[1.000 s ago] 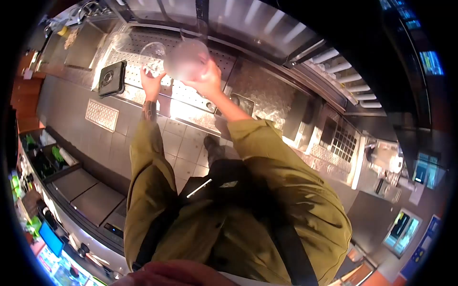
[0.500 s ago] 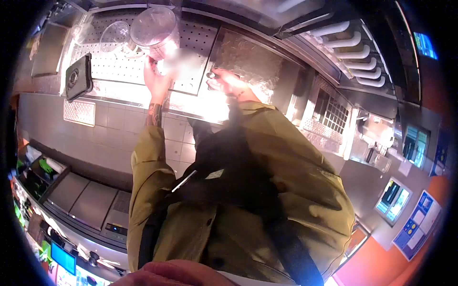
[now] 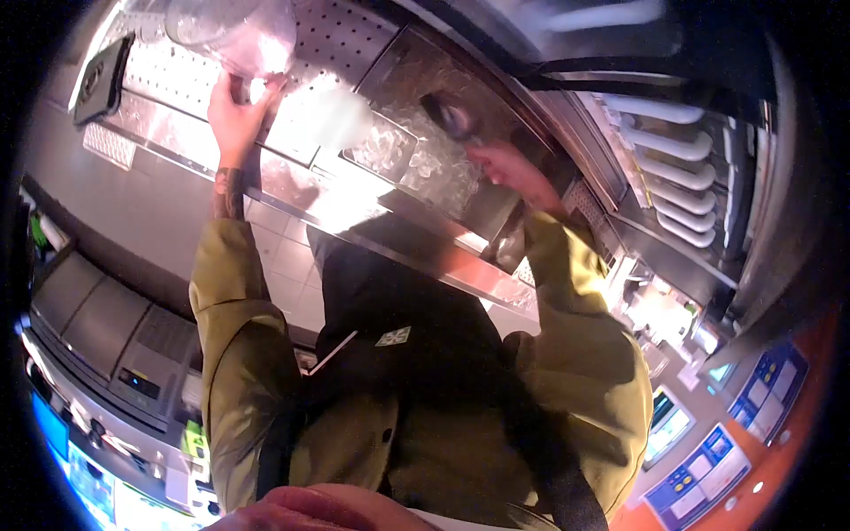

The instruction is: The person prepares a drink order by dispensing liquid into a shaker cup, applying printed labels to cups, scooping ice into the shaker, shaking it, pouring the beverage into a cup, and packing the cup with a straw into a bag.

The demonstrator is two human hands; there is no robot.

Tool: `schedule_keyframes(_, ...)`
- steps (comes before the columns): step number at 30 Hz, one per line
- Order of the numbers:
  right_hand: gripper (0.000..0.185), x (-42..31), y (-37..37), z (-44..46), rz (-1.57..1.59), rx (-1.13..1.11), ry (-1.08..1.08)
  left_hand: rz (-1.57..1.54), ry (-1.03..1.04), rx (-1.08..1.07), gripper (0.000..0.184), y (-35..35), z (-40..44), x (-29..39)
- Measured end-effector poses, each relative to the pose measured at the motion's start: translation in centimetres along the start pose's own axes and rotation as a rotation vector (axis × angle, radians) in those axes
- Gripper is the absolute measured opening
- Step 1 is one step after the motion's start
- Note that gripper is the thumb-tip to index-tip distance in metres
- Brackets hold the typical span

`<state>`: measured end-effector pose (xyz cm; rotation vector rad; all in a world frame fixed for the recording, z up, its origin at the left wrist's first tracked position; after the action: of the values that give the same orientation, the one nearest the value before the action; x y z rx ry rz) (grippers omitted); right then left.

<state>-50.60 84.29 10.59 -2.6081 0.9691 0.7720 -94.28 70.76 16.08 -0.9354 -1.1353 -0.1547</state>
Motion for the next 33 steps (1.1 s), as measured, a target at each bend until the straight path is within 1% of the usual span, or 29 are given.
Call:
schedule_keyframes(1,0.027,1.1,-0.8,4.5,-0.300,0.133,-0.183,0.039,-0.012,0.013,0.064,0.1,0.0,-0.4)
schedule_keyframes(2,0.030,1.5,-0.6,7.7,-0.525,0.214,-0.308,0.077,-0.024,0.026,0.064,0.2,-0.1,-0.5)
schedule_keyframes(3,0.034,1.7,-0.2,10.7,-0.760,0.327,-0.410,0.050,0.063,0.096,0.049,-0.1,-0.3,0.6)
schedule_keyframes(4,0.036,1.2,1.1,13.1,-0.927,0.395,-0.456,0.038,0.092,0.112,0.051,0.1,-0.1,0.0)
schedule_keyframes(6,0.040,0.2,5.0,17.2,-1.229,0.537,-0.557,0.112,0.097,0.119,0.055,-0.2,0.0,0.0)
schedule_keyframes(8,0.042,1.2,6.2,18.9,-1.312,0.456,-0.556,0.159,0.013,0.075,0.057,-0.3,0.0,-0.2)
schedule_keyframes(9,0.042,1.6,5.3,19.4,-1.251,0.321,-0.515,0.174,-0.020,0.056,0.059,-0.2,-0.1,-0.2)
schedule_keyframes(10,0.042,1.9,3.8,19.5,-1.192,0.197,-0.473,0.152,0.013,0.079,0.060,-0.2,-0.3,0.0)
schedule_keyframes(11,0.035,2.9,2.7,18.5,-1.080,0.161,-0.529,0.128,0.052,0.108,0.061,-0.2,-0.3,0.3)
schedule_keyframes(12,0.032,4.0,1.0,17.3,-0.935,0.158,-0.622,0.103,0.096,0.137,0.061,-0.4,-0.3,0.6)
schedule_keyframes(13,0.028,4.6,-0.2,15.8,-0.786,0.153,-0.714,0.126,0.060,0.109,0.063,-0.5,-0.3,0.7)
schedule_keyframes(16,0.021,0.5,0.1,6.0,-0.554,0.227,-0.628,0.198,-0.010,0.062,0.065,-0.5,-0.2,0.3)
schedule_keyframes(17,0.023,0.2,-0.6,4.4,-0.577,0.223,-0.638,0.205,-0.079,0.034,0.064,-0.5,-0.3,0.4)
schedule_keyframes(19,0.026,-0.5,-3.2,1.3,-0.625,0.214,-0.660,0.142,0.046,0.136,0.061,-0.2,-0.5,-0.3)
schedule_keyframes(20,0.025,-1.8,-3.7,-1.0,-0.648,0.199,-0.652,0.112,0.110,0.191,0.060,0.0,-0.5,-0.4)
schedule_keyframes(21,0.024,-3.9,-3.6,-3.7,-0.671,0.183,-0.646,0.081,0.113,0.171,0.061,-0.1,-0.6,0.1)
schedule_keyframes(22,0.023,-5.9,-3.4,-6.5,-0.547,0.154,-0.527,0.147,0.077,0.152,0.064,-0.2,-0.6,-0.3)
schedule_keyframes(23,0.022,-8.1,-2.7,-9.2,-0.424,0.118,-0.408,0.201,0.079,0.149,0.063,0.0,-0.5,-1.0)
schedule_keyframes(24,0.021,-10.6,-1.6,-11.7,-0.404,0.136,-0.437,0.256,0.077,0.144,0.062,0.1,-0.5,-1.6)
schedule_keyframes(26,0.018,-15.4,0.5,-15.7,-0.363,0.166,-0.491,0.226,0.086,0.143,0.062,0.1,-0.6,-1.3)
schedule_keyframes(27,0.016,-17.2,0.9,-16.7,-0.339,0.141,-0.490,0.226,0.036,0.134,0.062,-0.1,-0.9,-0.1)
schedule_keyframes(30,0.013,-21.5,1.8,-18.6,-0.270,0.057,-0.483,0.128,0.006,0.077,0.065,-0.1,-0.6,-0.1)
schedule_keyframes(32,0.014,-24.5,2.9,-19.3,-0.231,-0.009,-0.487,0.084,0.035,0.109,0.067,-0.1,-0.7,-0.5)
schedule_keyframes(33,0.016,-26.1,4.2,-19.9,-0.232,-0.004,-0.484,0.062,0.047,0.128,0.068,-0.2,-0.8,-0.7)
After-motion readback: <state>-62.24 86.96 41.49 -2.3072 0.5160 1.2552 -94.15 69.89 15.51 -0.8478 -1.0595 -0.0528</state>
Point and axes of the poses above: each hand's wrist, its own z-axis towards the middle knuckle, its own y-axis out of the palm, x = y × z, the point moved 3 cm from there along z, towards the middle knuckle, and after that the axes turned 8 degrees about -y, right-handed, at the moved point
